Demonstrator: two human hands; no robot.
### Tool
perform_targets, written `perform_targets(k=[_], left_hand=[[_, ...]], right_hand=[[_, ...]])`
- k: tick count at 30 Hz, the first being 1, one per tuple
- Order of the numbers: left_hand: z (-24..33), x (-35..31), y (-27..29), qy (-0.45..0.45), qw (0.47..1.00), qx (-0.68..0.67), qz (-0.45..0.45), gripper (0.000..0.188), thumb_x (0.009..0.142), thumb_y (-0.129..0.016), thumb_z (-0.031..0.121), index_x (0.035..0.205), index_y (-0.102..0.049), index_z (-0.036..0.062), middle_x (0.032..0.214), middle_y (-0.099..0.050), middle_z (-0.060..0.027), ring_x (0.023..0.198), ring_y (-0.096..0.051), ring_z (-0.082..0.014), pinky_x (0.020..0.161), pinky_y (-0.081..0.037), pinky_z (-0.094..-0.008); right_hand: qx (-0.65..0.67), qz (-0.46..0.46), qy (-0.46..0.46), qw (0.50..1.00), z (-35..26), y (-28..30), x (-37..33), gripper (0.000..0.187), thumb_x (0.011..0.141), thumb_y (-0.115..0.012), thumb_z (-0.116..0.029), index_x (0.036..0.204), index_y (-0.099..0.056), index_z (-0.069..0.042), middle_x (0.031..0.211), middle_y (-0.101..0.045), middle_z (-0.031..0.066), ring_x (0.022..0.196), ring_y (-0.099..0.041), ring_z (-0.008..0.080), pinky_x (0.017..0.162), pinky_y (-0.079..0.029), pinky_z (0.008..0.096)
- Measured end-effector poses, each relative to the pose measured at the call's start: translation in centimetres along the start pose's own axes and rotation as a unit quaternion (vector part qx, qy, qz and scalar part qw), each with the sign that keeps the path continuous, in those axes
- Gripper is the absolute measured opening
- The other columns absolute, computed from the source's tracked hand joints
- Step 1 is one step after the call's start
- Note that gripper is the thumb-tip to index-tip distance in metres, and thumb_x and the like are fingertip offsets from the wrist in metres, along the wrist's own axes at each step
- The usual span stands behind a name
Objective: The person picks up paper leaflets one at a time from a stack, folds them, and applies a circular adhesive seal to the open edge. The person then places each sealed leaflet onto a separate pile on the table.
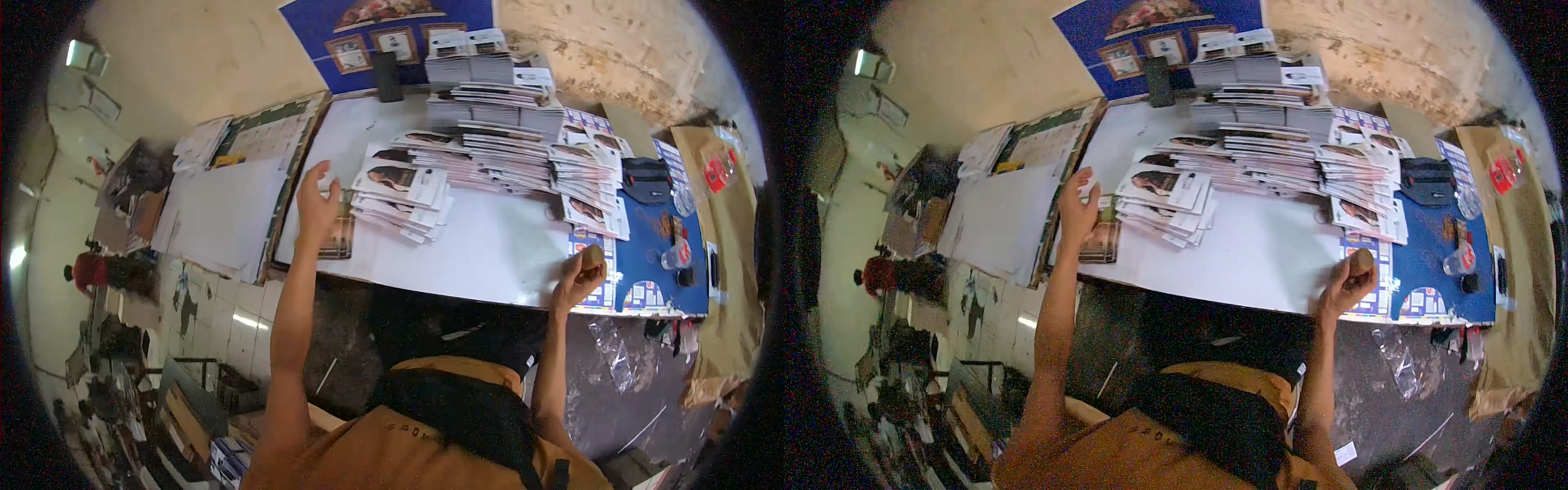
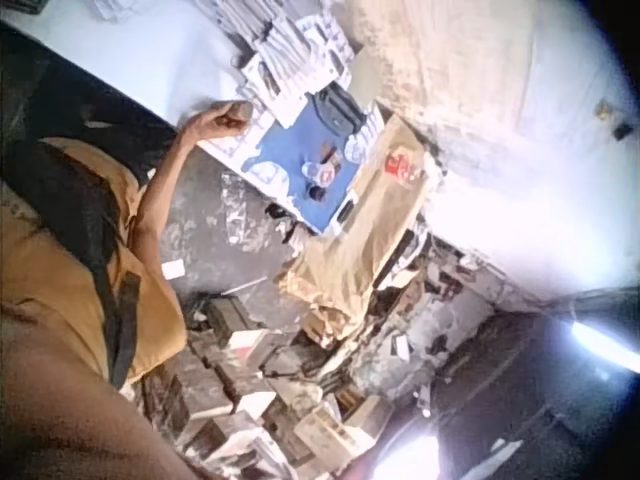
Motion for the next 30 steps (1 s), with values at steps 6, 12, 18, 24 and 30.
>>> perform_targets(k=[6, 12, 18, 24, 30], left_hand=[[-15.7, -7.1, 2.0, 0.1, 0.918, 0.382, -0.047, 0.071, 0.083, -0.075, 0.05, 0.127, -0.059, -0.0031, 0.122, -0.058, -0.0292, 0.113, -0.058, -0.0452, 0.096, -0.048, -0.0492], [-17.7, -10.2, 5.8, 0.094, 0.943, 0.318, 0.005, 0.06, 0.084, -0.076, 0.044, 0.117, -0.061, -0.0029, 0.115, -0.062, -0.0295, 0.107, -0.06, -0.0477, 0.086, -0.049, -0.0523], [-15.3, -10.4, 11.1, 0.188, 0.977, 0.062, 0.077, 0.038, 0.093, -0.072, 0.026, 0.113, -0.06, -0.0026, 0.095, -0.069, -0.0193, 0.089, -0.065, -0.0296, 0.083, -0.049, -0.0394], [-5.9, -10.7, 10.0, 0.188, 0.955, -0.207, 0.101, 0.037, 0.096, -0.068, 0.016, 0.126, -0.051, 0.0016, 0.109, -0.066, -0.0105, 0.096, -0.062, -0.0171, 0.081, -0.051, -0.031], [6.1, -15.8, -3.9, 0.144, 0.886, -0.441, -0.012, 0.034, 0.094, -0.066, -0.002, 0.117, -0.042, 0.0054, 0.107, -0.062, -0.0102, 0.089, -0.065, -0.0137, 0.074, -0.054, -0.0244]], right_hand=[[-0.015, -0.013, 0.017, 1.0, -0.8, -1.1, -0.3, 0.075, 0.089, -0.074, -0.003, 0.148, -0.029, -0.001, 0.132, -0.051, 0.0192, 0.119, -0.055, 0.0267, 0.103, -0.045, 0.0379], [-0.104, -0.066, 0.105, 0.987, -2.9, -2.1, -0.7, 0.084, 0.082, -0.08, 0.0, 0.15, -0.029, 0.0, 0.132, -0.053, 0.0183, 0.12, -0.055, 0.0272, 0.103, -0.045, 0.0381], [-0.116, -0.047, 0.071, 0.99, -3.1, -1.8, -0.5, 0.09, 0.078, -0.085, -0.007, 0.15, -0.031, -0.001, 0.138, -0.051, 0.0173, 0.13, -0.049, 0.0287, 0.11, -0.038, 0.0429], [0.056, -0.137, 0.012, 0.989, -12.3, -2.9, -1.7, 0.054, 0.101, -0.053, -0.035, 0.142, -0.049, 0.0, 0.139, -0.056, 0.0152, 0.126, -0.053, 0.0257, 0.103, -0.04, 0.0404], [0.155, -0.587, -0.153, 0.78, -20.2, -15.4, -11.1, 0.048, 0.091, -0.07, -0.009, 0.136, -0.055, -0.001, 0.125, -0.063, 0.0156, 0.101, -0.065, 0.0245, 0.083, -0.054, 0.034]])
Point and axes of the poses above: each hand's wrist, its own x-axis towards the middle knuckle, its own y-axis out of the back of the hand, z = x × y, the point moved 7 cm from there along x, towards the middle knuckle
